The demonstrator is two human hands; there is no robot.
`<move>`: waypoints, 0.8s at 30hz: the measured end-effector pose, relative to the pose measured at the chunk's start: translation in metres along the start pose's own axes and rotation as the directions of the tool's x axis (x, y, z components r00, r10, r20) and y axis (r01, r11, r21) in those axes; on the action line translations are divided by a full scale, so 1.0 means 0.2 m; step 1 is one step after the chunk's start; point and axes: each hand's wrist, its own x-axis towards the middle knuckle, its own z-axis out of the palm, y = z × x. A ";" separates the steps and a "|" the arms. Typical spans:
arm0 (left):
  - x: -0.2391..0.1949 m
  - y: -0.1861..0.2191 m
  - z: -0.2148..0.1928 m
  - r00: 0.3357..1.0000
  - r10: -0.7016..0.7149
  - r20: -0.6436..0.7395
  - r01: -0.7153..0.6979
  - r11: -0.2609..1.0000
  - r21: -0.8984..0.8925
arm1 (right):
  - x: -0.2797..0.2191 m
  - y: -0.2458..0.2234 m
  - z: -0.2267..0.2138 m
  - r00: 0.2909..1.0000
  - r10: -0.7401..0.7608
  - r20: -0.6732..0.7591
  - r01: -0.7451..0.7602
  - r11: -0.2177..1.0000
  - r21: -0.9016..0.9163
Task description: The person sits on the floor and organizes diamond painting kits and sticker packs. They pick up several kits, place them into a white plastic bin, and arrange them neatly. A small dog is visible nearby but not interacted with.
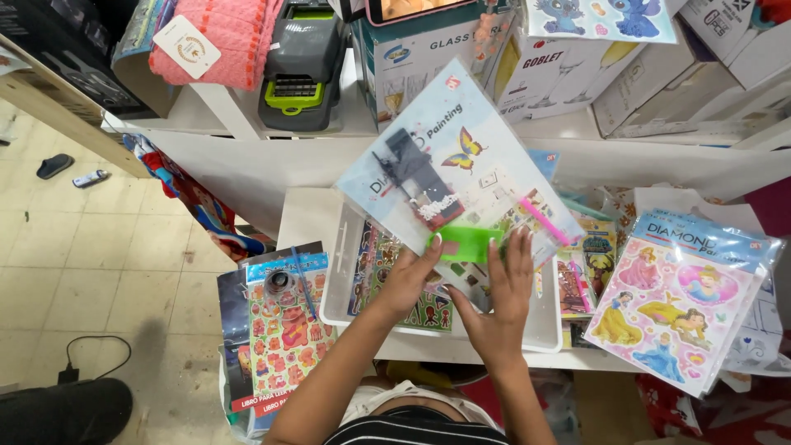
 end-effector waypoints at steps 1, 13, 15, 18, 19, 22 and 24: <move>0.01 -0.02 -0.01 1.000 -0.001 0.000 0.001 1.000 0.000 | -0.01 0.00 -0.01 1.000 0.001 0.001 -0.001 1.000 0.000; 0.01 0.09 0.04 0.992 0.005 -0.128 -0.018 0.995 -0.102 | 0.00 -0.02 -0.01 0.951 0.304 0.050 -0.304 0.953 -0.019; -0.01 0.11 0.05 0.992 0.053 -0.111 -0.056 0.998 -0.022 | 0.00 -0.01 0.00 0.975 0.204 0.087 -0.202 0.979 -0.033; 0.01 0.28 0.14 0.992 0.081 -0.097 -0.078 0.996 0.035 | -0.01 -0.01 0.01 0.982 0.157 0.106 -0.155 0.988 -0.023; 0.01 0.28 0.14 0.992 0.082 -0.097 -0.079 0.996 0.036 | -0.01 -0.02 0.02 0.982 0.156 0.105 -0.154 0.988 -0.022; 0.01 0.35 0.16 0.996 0.078 -0.053 -0.064 0.973 0.221 | -0.02 -0.03 0.03 0.980 0.150 0.132 -0.157 0.987 0.043; 0.00 0.51 0.20 0.998 0.044 -0.037 -0.020 0.869 0.495 | -0.04 -0.03 0.05 0.975 0.158 0.156 -0.184 0.969 0.165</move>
